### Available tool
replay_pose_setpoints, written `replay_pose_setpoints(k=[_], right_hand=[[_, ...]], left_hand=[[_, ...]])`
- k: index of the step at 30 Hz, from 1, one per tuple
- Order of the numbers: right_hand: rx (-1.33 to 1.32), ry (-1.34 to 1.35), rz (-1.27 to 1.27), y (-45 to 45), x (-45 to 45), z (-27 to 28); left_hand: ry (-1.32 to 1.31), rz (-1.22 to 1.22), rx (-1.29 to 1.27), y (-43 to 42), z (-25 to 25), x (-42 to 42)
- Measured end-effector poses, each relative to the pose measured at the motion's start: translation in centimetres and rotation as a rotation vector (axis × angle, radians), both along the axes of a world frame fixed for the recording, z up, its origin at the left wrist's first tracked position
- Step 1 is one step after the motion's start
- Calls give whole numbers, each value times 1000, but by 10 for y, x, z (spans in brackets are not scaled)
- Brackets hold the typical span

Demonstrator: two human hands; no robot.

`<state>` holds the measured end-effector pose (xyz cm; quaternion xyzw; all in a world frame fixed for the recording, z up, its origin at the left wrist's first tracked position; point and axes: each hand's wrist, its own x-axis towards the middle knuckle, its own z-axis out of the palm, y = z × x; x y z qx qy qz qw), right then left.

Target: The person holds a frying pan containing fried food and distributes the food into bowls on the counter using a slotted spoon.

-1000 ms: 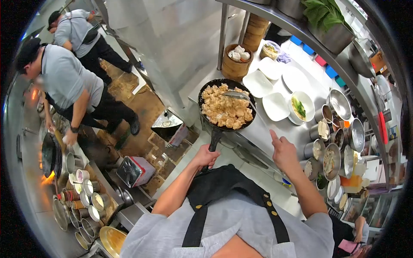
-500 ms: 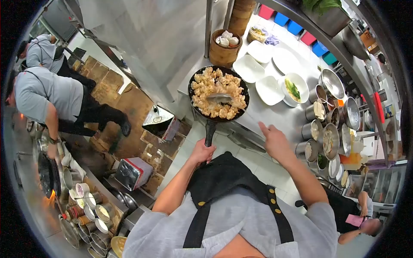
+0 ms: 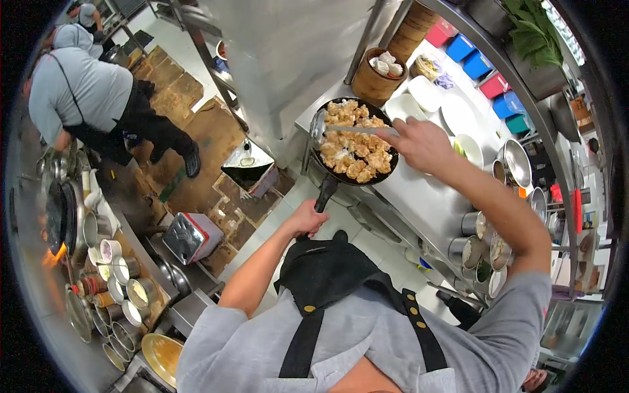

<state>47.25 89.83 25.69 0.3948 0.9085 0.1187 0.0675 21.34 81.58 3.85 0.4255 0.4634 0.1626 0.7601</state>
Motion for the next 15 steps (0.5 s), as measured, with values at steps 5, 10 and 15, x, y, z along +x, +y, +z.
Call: replay_pose_setpoints(k=[5, 10, 15], right_hand=[[-156, -318, 161, 43, -62, 28], [-224, -519, 184, 35, -84, 38], [-133, -434, 211, 43, -52, 41]], left_hand=[[-37, 5, -1, 1, -5, -5], [-99, 31, -63, -3, -2, -5], [-174, 24, -111, -4, -7, -4]])
